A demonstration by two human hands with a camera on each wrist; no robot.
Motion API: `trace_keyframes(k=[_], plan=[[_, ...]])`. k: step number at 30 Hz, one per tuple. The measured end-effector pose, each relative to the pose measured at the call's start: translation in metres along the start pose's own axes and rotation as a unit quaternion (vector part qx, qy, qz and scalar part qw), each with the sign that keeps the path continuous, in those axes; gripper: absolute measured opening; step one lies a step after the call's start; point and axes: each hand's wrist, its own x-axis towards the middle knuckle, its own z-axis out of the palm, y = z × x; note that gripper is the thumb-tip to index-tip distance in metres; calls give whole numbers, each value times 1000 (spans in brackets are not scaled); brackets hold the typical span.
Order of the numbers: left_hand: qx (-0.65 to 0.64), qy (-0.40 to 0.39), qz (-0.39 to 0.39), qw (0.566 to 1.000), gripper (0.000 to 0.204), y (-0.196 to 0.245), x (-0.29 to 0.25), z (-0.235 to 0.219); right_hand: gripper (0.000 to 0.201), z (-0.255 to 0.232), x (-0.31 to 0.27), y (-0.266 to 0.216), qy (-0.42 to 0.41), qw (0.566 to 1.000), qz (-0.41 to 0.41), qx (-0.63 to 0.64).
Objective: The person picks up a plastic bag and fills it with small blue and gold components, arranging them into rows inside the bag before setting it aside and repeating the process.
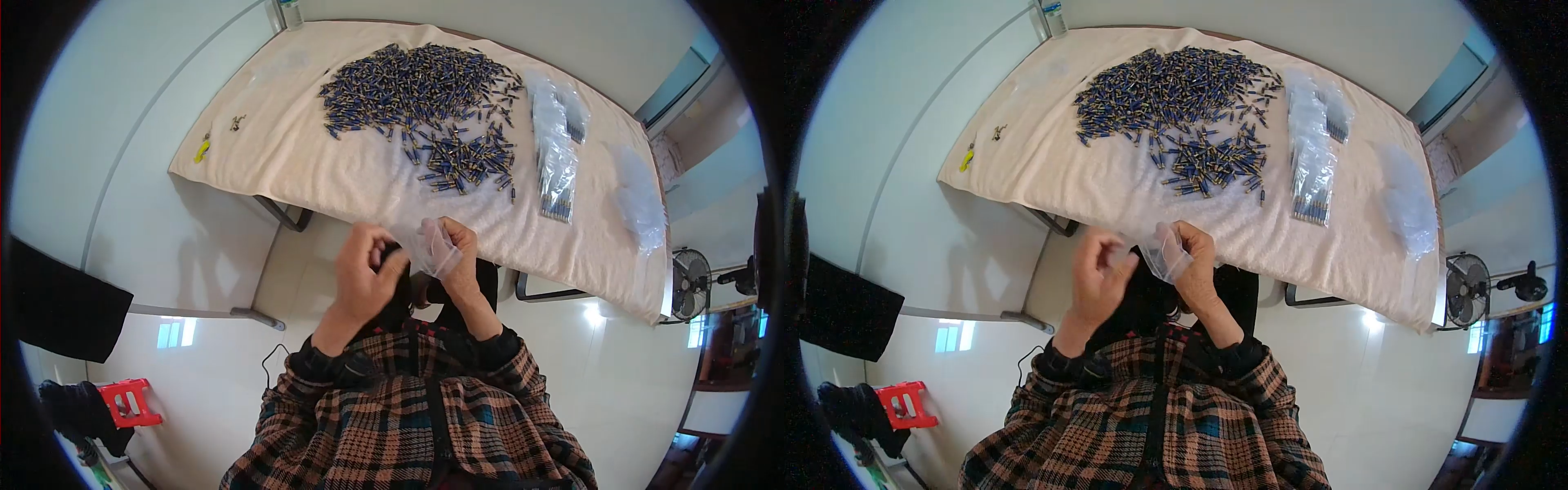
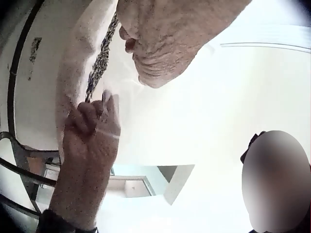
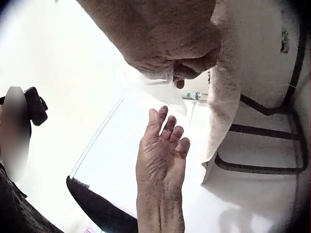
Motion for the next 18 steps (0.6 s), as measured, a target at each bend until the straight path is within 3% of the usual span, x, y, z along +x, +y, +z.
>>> trace_keyframes(k=[2, 8, 11, 12, 14, 18], plan=[[5, 100, 22, 995, 17, -16, 11, -3, 21, 1, -2, -4, -19, 1000, 15, -8], [-118, 22, -60, 991, 17, -37, 14, -8, 22, 2, -2, -8, -76, 994, 58, -58], [-130, -6, -71, 989, 18, -42, 13, -12, 18, -5, 1, -19, -24, 996, 11, -83], [-161, -9, -107, 981, 17, -42, 12, -12, 16, -9, 1, -23, 1, 995, -14, -97], [-213, -10, -176, 961, 16, -42, 12, -17, 14, -14, 3, -25, 1, 996, 1, -93], [-299, 6, -218, 929, 15, -48, 11, -16, 11, -19, 6, -30, -6, 997, 29, -77]])
